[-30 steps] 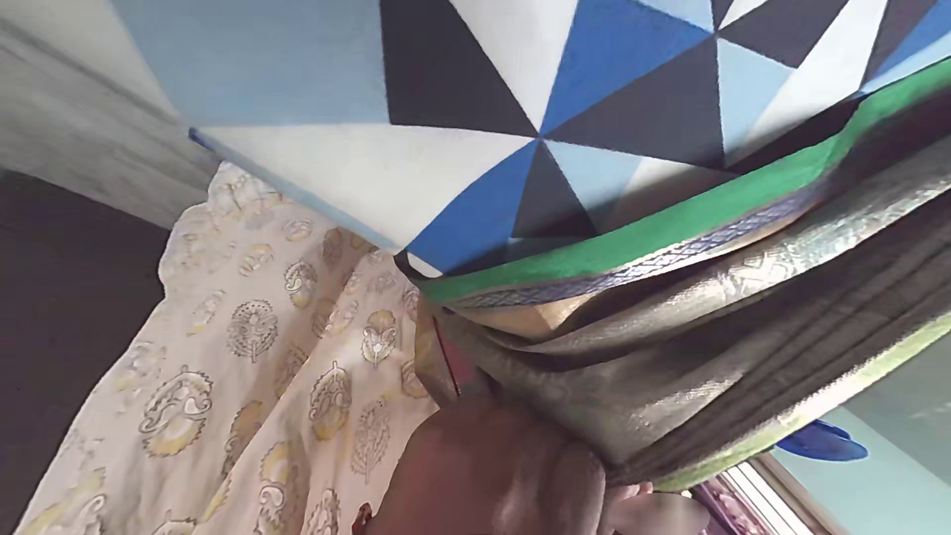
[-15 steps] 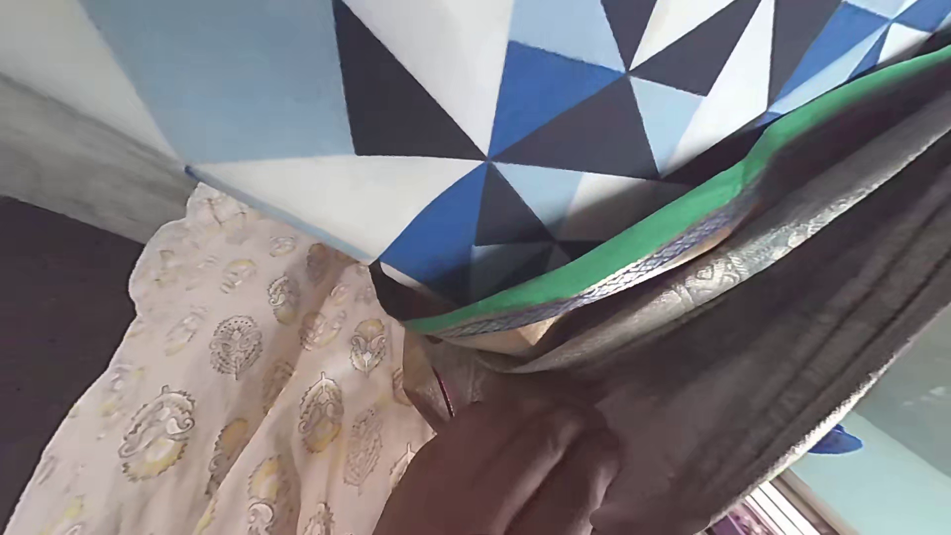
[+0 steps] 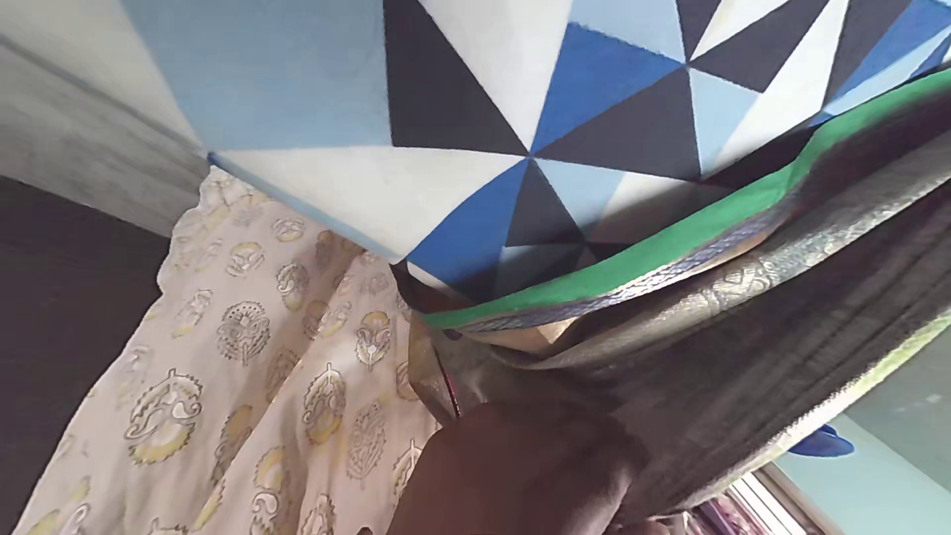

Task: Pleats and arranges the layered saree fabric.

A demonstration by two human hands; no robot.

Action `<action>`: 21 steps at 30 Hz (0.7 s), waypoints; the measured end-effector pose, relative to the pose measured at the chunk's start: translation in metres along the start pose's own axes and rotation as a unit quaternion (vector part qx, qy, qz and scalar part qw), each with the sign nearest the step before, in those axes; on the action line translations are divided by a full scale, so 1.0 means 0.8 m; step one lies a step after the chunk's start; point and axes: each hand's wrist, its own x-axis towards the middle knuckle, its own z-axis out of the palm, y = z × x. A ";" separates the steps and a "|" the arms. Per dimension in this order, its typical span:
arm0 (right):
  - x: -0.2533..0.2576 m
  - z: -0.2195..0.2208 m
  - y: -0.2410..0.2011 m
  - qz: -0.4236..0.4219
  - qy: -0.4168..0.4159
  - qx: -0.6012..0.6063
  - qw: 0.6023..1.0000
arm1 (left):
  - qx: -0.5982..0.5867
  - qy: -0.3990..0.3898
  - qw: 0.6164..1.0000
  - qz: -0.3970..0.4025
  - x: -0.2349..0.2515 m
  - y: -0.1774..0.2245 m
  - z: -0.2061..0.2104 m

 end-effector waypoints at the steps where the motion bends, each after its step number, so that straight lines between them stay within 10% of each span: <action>1: 0.001 0.000 0.000 0.003 0.000 0.002 1.000 | -0.006 -0.004 1.000 -0.006 0.001 0.000 -0.001; 21: 0.030 0.021 -0.017 -0.033 -0.016 -0.009 0.999 | -0.126 0.042 0.991 -0.002 0.001 -0.011 0.008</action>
